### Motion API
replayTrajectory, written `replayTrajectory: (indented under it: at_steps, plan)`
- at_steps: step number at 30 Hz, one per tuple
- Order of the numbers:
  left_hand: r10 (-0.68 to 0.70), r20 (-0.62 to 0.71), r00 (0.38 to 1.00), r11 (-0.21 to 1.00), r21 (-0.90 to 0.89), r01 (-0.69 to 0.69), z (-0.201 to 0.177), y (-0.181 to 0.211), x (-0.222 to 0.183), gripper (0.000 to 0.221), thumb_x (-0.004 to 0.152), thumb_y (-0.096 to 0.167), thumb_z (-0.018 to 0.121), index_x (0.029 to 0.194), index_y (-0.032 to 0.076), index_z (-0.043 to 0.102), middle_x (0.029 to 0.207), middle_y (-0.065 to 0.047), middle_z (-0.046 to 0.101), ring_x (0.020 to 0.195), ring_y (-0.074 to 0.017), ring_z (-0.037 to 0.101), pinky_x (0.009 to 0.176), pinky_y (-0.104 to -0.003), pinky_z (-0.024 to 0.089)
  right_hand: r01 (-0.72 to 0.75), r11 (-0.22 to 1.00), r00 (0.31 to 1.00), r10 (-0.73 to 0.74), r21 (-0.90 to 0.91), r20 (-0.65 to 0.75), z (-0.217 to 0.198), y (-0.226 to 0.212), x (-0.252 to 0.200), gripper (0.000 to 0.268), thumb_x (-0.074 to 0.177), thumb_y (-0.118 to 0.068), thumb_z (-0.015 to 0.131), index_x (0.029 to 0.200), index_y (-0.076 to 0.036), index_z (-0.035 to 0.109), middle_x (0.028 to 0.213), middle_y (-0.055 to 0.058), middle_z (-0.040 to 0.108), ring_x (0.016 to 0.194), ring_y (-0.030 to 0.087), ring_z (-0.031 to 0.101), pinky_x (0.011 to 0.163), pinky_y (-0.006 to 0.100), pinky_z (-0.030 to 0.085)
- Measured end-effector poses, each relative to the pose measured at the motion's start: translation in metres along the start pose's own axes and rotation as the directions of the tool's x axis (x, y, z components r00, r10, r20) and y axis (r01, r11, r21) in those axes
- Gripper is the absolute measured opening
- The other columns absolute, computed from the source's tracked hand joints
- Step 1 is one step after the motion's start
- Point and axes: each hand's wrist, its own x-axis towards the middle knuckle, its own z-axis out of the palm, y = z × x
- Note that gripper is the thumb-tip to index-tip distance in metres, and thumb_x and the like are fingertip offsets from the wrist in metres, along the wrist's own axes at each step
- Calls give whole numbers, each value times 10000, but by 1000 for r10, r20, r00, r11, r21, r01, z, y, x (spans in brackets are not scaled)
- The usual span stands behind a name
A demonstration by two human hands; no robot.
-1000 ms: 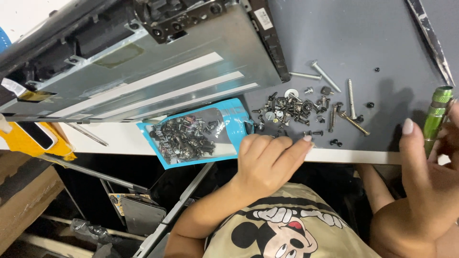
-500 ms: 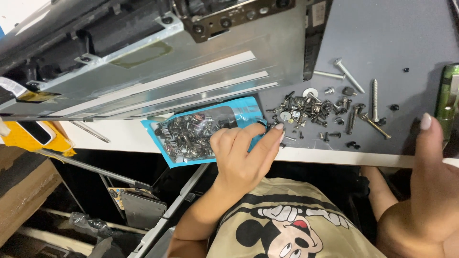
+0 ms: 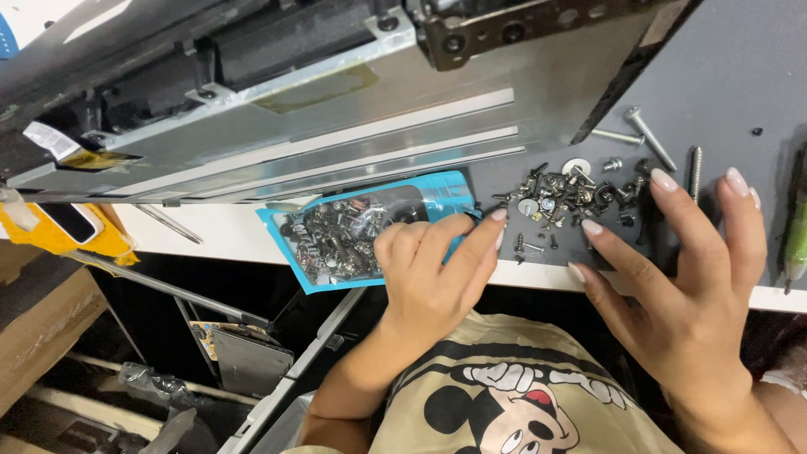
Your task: Disassembling or assembling a laptop screen frame using a precision screwdriver and handling small screws.
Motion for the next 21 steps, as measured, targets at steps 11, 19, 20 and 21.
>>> replayTrajectory:
  at_steps: [11,19,20,21]
  plan:
    - [-10,-9,1000,999,-49,10,-3,-1,7,178,1050,219,698,1220,227,748,1031,0,673,869,-218,527,898,-378,406,-26,1000,1000,26,6,-15,2,-3,-2,282,1051,-219,849,1279,-74,764,1561,326,480,1542,609,252,1299,810,298]
    - [113,-55,992,988,-100,-118,8,9,13,87,983,283,832,1038,287,764,988,15,678,802,-180,569,835,-354,413,-26,998,998,29,49,-63,0,7,-13,193,1013,-153,889,1124,-38,782,1503,355,531,1566,524,211,1325,723,285]
    - [127,-59,990,984,-120,-134,8,8,12,65,993,251,805,1020,286,758,970,20,677,775,-176,564,830,-349,401,-26,998,997,29,53,-75,2,8,-14,159,1014,-165,874,1096,-52,797,1477,350,553,1539,533,243,1322,721,272]
    - [141,-64,988,979,-141,-149,9,8,11,72,1004,219,778,1003,286,751,952,25,675,749,-172,558,824,-343,388,-25,998,996,30,58,-87,3,9,-15,131,1015,-176,860,1068,-66,812,1452,345,574,1512,543,275,1319,719,260]
